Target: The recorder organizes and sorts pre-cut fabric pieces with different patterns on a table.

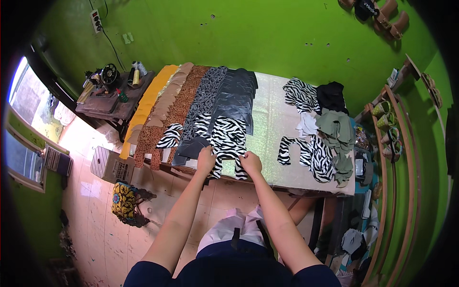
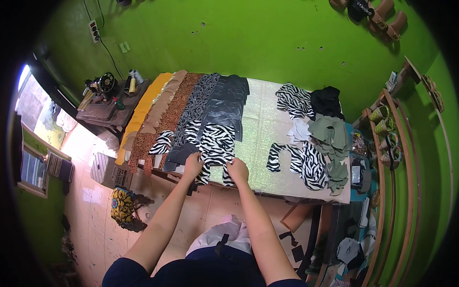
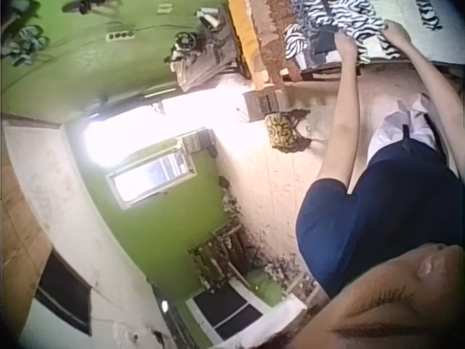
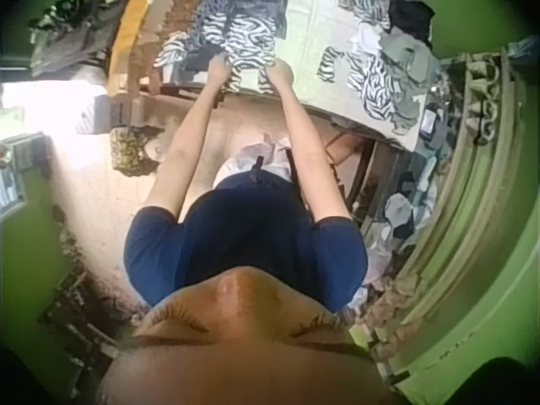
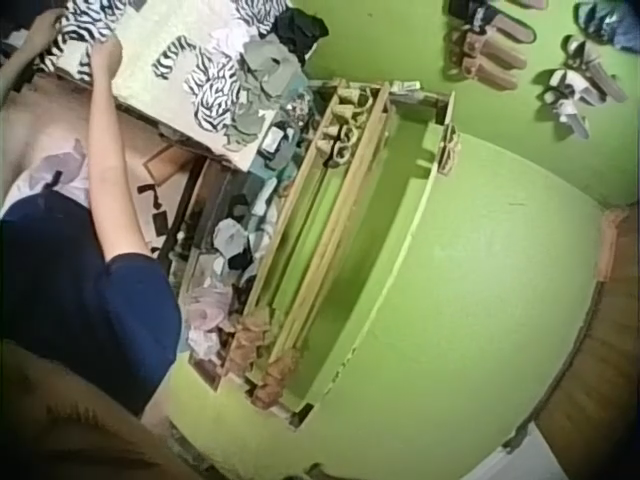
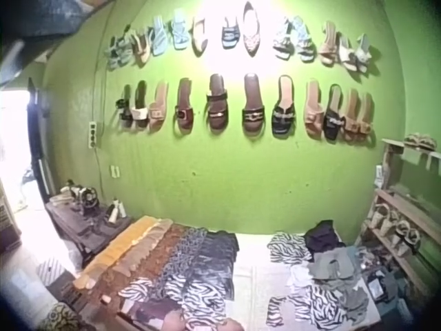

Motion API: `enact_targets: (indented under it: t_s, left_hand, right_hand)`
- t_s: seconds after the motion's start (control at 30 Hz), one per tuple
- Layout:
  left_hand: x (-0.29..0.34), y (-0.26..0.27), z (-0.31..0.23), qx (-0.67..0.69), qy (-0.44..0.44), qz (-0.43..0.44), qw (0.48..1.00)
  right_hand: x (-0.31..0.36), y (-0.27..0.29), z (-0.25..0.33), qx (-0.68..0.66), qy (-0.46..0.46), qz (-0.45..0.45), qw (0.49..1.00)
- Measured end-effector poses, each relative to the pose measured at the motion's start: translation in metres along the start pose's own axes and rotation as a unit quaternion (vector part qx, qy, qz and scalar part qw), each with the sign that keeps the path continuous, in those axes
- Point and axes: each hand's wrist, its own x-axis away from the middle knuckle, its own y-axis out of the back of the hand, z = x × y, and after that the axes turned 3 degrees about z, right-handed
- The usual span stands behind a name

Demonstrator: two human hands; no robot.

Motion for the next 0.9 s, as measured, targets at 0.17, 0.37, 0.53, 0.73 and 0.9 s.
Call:
enact_targets:
  t_s: [0.17, 0.37, 0.53, 0.73, 0.9]
  left_hand:
    - [0.002, -0.010, 0.000, -0.012, 0.006, -0.012, 1.000]
    - [0.006, -0.016, -0.009, -0.113, -0.050, -0.099, 0.987]
    - [0.010, -0.029, -0.036, -0.136, -0.065, -0.151, 0.977]
    - [0.014, -0.040, -0.038, -0.220, -0.033, -0.116, 0.968]
    - [0.014, -0.041, -0.035, -0.226, -0.020, -0.114, 0.967]
  right_hand:
    - [0.003, -0.007, -0.001, 0.105, -0.011, 0.011, 0.994]
    - [0.006, -0.001, -0.002, 0.065, 0.030, -0.013, 0.997]
    - [0.001, 0.009, -0.018, 0.024, 0.112, -0.062, 0.991]
    - [-0.008, 0.002, -0.023, -0.039, 0.124, -0.020, 0.991]
    - [-0.024, -0.004, -0.018, -0.047, 0.117, -0.024, 0.992]
